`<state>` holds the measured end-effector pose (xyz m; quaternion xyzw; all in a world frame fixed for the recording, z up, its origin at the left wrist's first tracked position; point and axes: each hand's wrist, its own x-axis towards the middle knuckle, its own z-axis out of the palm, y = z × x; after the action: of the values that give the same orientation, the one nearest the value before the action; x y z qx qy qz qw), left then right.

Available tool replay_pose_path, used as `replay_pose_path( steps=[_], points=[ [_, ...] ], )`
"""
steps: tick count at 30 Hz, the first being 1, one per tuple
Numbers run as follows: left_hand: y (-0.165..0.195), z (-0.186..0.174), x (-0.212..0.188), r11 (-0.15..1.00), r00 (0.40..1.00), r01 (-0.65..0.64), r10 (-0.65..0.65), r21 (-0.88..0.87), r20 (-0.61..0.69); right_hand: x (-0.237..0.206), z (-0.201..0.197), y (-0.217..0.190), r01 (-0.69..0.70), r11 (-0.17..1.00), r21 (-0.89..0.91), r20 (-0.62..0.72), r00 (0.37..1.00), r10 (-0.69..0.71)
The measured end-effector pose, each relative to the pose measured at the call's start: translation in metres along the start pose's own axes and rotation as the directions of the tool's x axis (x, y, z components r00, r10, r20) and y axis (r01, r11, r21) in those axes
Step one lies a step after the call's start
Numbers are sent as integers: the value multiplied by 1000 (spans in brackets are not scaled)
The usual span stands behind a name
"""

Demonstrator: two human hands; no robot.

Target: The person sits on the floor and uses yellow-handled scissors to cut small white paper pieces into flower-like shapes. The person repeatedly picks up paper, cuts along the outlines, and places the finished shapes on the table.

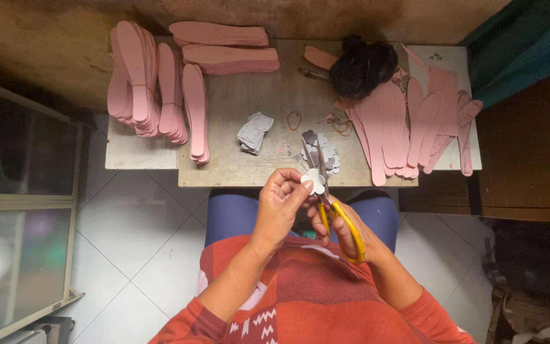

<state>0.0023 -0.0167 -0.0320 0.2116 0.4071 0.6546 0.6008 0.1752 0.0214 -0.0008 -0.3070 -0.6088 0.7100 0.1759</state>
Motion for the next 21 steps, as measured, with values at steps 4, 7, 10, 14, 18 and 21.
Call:
replay_pose_path(
  steps=[4, 7, 10, 14, 18, 21],
  points=[
    [-3, 2, -1, 1000, 1000, -8, 8, -25, 19, 0, 4, -5, 3, 999, -47, -33, 999, -5],
    [-4, 0, 0, 999, 1000, 1, 0, -38, 13, -1, 5, -10, -3, 995, -102, -42, 999, -1],
    [-5, -2, 2, 999, 999, -30, 31, -43, 24, -2, 5, -15, -27, 983, -183, -63, 998, 16],
    [-4, -3, 2, 998, 999, -34, 35, -44, 18, -3, 6, -17, -94, 984, -149, -83, 993, 82],
    [-1, -2, 5, 998, 998, -53, 53, -30, -17, -6, 3, -16, -71, 981, -179, -68, 996, 60],
    [2, -1, 8, 996, 996, -86, 85, -37, -29, -3, 2, -12, -52, 979, -197, -52, 998, 43]
  ],
)
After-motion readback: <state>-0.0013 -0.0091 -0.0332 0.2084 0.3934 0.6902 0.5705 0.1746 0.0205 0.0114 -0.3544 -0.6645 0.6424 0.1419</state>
